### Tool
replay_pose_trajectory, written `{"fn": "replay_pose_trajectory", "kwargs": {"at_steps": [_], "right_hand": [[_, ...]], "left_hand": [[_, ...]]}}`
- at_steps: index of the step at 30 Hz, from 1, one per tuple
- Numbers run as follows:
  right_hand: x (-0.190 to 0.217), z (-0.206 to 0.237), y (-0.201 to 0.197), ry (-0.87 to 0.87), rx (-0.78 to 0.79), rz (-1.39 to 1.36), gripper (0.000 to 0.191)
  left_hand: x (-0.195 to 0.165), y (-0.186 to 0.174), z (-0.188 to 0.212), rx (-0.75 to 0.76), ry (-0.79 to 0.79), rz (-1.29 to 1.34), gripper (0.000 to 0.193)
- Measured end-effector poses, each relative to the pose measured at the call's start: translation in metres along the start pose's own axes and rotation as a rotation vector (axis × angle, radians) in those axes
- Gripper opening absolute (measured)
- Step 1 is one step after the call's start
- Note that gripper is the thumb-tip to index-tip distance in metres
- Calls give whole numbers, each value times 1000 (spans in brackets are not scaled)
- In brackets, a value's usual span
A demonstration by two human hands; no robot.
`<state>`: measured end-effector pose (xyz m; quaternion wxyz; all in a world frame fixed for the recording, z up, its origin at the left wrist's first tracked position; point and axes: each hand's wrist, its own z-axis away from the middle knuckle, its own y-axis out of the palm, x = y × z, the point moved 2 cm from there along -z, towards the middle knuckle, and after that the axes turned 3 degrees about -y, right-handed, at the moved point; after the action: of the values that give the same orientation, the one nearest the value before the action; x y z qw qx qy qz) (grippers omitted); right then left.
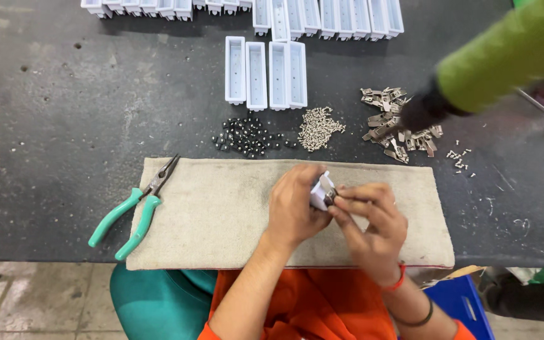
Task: The person assembles white plastic switch housings at a workbench. They pick small screws and metal brackets from piles, position parts into the housings, drive screws with an electric screwdriver, and place finished housings in rows on the table.
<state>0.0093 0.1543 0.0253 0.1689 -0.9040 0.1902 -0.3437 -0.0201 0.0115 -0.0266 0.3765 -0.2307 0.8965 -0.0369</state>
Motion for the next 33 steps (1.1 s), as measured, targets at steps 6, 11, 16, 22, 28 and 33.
{"fn": "replay_pose_trajectory", "kwargs": {"at_steps": [6,11,16,22,28,33], "right_hand": [[-4,4,7,96,-3,-194,22],[-27,15,-3,328,-12,-468,19],[-49,42,-10,608,-219,-816,25],[-55,83,19,874,-87,-1088,29],[-54,109,33,1001,50,-1308,32],[-36,105,31,991,143,-1279,34]], "left_hand": [[5,-6,1,-26,34,0,68],[-13,-12,-17,-69,-160,107,58],[-59,-39,-21,-93,-701,432,72],[-105,-72,-33,62,-470,171,94],[-119,-81,-38,107,-442,-42,99],[-121,-83,-41,121,-422,-92,96]]}}
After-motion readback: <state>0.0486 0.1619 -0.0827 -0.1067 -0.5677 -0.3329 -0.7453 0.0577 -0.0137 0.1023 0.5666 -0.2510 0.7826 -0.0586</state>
